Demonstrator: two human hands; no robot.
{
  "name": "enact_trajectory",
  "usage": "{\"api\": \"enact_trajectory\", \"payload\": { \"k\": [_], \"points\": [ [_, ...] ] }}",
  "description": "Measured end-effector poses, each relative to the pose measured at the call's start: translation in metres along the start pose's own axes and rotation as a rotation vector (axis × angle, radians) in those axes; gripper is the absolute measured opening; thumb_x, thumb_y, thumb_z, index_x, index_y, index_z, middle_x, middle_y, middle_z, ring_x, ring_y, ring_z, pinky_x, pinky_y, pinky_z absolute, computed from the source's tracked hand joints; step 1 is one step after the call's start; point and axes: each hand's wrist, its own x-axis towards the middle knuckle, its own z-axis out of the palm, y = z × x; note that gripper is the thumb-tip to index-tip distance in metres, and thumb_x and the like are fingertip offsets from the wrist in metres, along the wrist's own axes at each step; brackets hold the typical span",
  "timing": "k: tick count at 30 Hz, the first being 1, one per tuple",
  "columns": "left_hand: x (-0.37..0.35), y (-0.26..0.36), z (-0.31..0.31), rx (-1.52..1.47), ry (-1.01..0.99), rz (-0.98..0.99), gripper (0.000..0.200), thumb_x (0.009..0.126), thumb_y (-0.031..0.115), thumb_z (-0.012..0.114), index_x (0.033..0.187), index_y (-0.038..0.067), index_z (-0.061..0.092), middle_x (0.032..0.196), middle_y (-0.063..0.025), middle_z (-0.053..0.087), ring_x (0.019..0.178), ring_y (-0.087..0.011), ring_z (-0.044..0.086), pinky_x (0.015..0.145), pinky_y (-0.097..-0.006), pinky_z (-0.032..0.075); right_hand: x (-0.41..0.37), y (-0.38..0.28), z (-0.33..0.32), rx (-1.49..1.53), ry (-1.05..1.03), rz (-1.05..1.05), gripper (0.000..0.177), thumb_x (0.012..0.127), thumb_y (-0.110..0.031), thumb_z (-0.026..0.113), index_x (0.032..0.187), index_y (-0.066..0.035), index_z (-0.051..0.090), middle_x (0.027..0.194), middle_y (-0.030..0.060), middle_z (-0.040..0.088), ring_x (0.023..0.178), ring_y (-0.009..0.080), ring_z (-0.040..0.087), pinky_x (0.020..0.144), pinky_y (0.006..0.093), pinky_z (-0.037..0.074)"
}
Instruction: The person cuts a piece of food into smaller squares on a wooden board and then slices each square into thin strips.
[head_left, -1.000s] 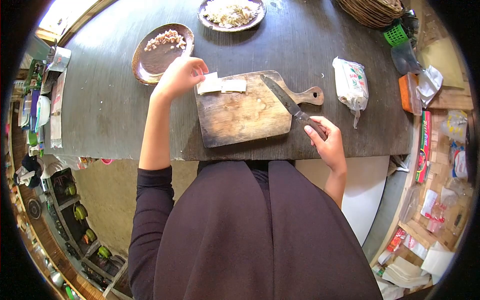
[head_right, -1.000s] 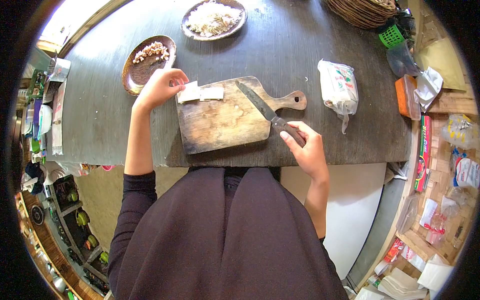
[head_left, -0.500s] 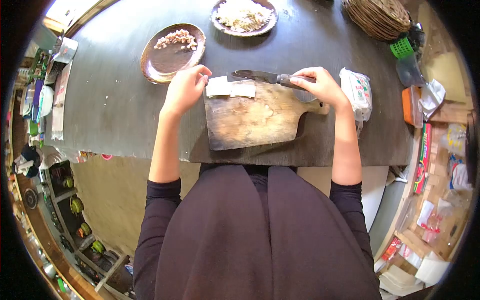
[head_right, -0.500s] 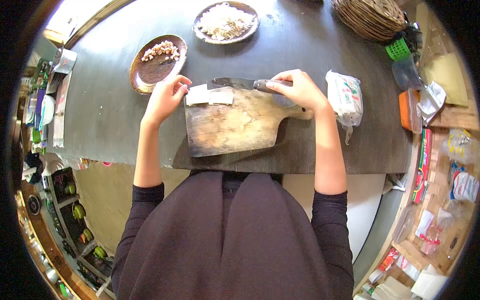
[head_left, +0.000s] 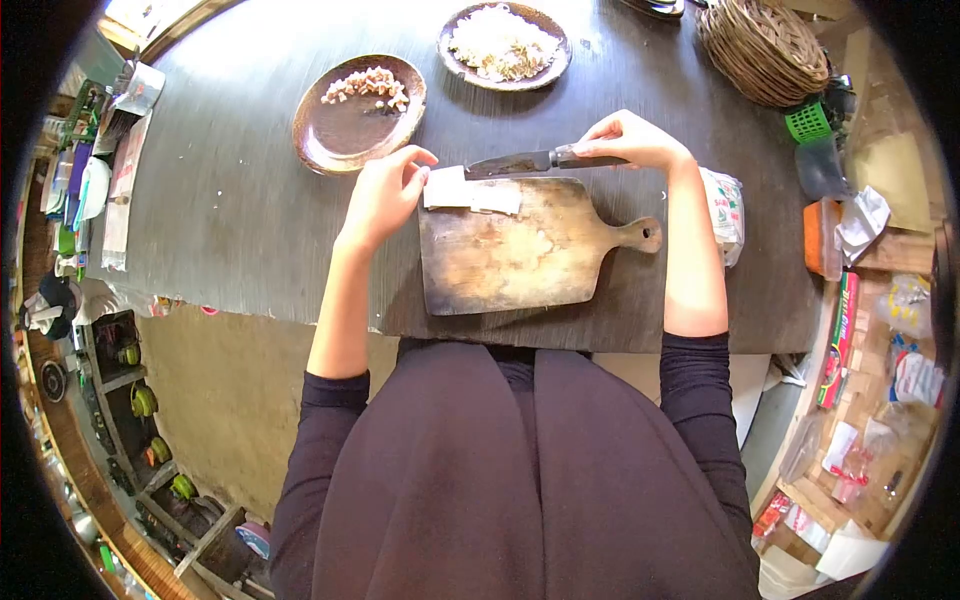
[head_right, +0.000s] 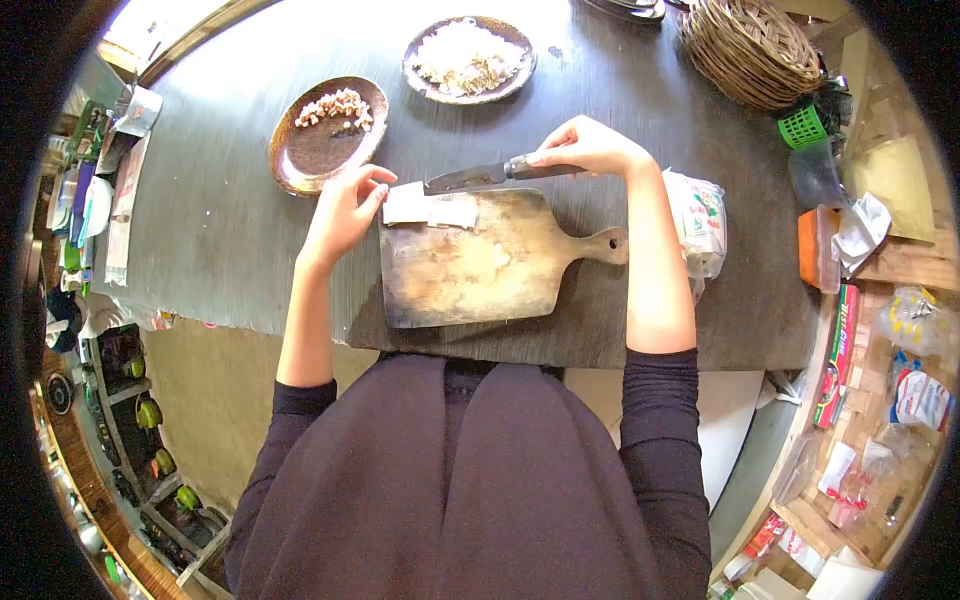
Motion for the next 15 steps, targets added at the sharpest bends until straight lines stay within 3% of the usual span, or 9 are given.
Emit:
{"api": "enact_trajectory", "payload": {
  "k": [8,15],
  "points": [
    [0.0,-0.01,0.004,-0.094,0.03,-0.002,0.021,0.091,0.006,0.066,0.111,0.005,0.071,0.083,-0.0114,0.073,0.075,-0.0206,0.069,0.076,-0.0348,0.054,0.013,0.005,0.014,0.146,-0.054,-0.023,0.031,0.094,-0.038,0.076,0.105,-0.008,0.079,0.074,-0.0042,0.067,0.056,0.0022,0.053,0.044,0.0183,0.034],
    [0.013,-0.005,0.012,0.092,0.003,0.04,0.02,0.086,0.016,0.075,0.103,0.007,0.074,0.076,-0.0083,0.067,0.074,-0.0235,0.066,0.074,-0.0377,0.053,0.012,0.001,0.014,0.162,-0.062,-0.035,0.029,0.095,-0.035,0.076,0.106,-0.008,0.079,0.075,-0.0035,0.068,0.056,0.0018,0.053,0.043,0.0181,0.034]
  ]
}}
